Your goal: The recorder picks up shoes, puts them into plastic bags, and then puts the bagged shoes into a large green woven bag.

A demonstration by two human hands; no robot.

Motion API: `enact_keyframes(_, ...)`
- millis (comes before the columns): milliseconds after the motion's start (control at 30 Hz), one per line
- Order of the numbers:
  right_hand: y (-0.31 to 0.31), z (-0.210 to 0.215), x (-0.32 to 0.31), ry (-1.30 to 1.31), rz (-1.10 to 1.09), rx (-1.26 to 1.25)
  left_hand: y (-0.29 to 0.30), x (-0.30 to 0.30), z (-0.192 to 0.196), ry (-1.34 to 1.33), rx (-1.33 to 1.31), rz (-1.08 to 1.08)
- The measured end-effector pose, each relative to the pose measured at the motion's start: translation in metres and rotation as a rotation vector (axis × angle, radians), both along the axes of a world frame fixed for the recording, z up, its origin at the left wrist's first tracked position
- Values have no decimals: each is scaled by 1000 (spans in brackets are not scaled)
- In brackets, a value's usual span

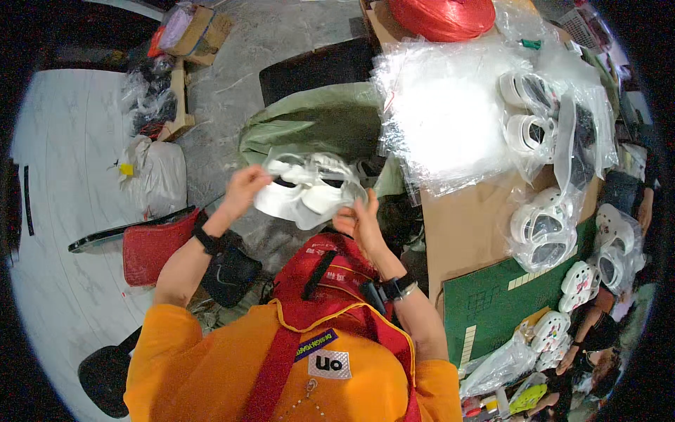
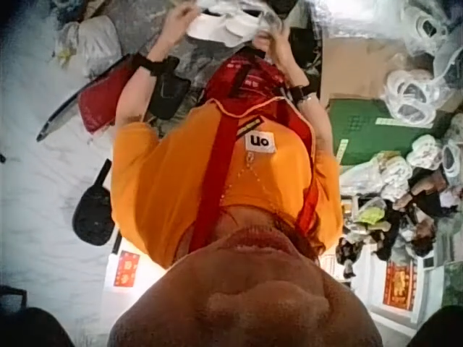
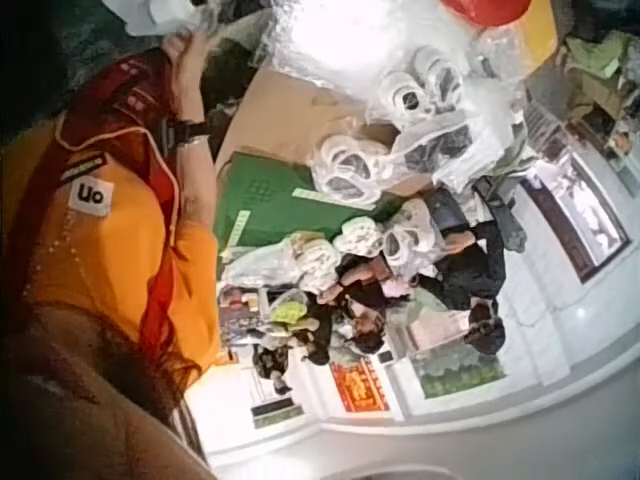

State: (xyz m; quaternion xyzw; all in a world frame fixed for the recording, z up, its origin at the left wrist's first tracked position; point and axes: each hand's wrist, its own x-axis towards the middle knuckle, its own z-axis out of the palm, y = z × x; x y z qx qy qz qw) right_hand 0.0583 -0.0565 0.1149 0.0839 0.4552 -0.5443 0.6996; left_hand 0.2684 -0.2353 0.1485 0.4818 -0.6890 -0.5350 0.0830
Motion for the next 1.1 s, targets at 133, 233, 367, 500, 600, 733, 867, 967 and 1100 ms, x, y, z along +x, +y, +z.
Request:
enact_keyframes(133, 17, -96, 6, 591, 775, 217, 16, -16, -34, -110, 145, -227)
enact_keyframes(233, 8, -102, -8, 1068, 1429, 267, 10, -1, -40, -156, 217, -245)
enact_keyframes(367, 25, -127, -16, 1334, 1092, 168, 3, -1, -43, -61, 397, -119)
enact_keyframes(500, 33, -117, -16, 1342, 756, 14, -5, -18, -51, -42, 434, -70)
enact_keyframes(600, 30, -121, -13, 1067, 433, 374, -8, -41, -55, -61, 426, -76)
enact_keyframes(733, 25, -155, -3, 729, -185, 477, -7, -65, -82, 108, 527, -39)
enact_keyframes(867, 17, -121, -3, 454, -267, 477, -4, -94, -106, 86, 386, -54)
enact_keyframes(967, 27, -68, -5, 859, -38, 86, 3, -94, -163, 166, -189, -424)
enact_keyframes(1100, 42, -32, -31, 921, -41, 98, 18, -71, -201, -391, -296, -875)
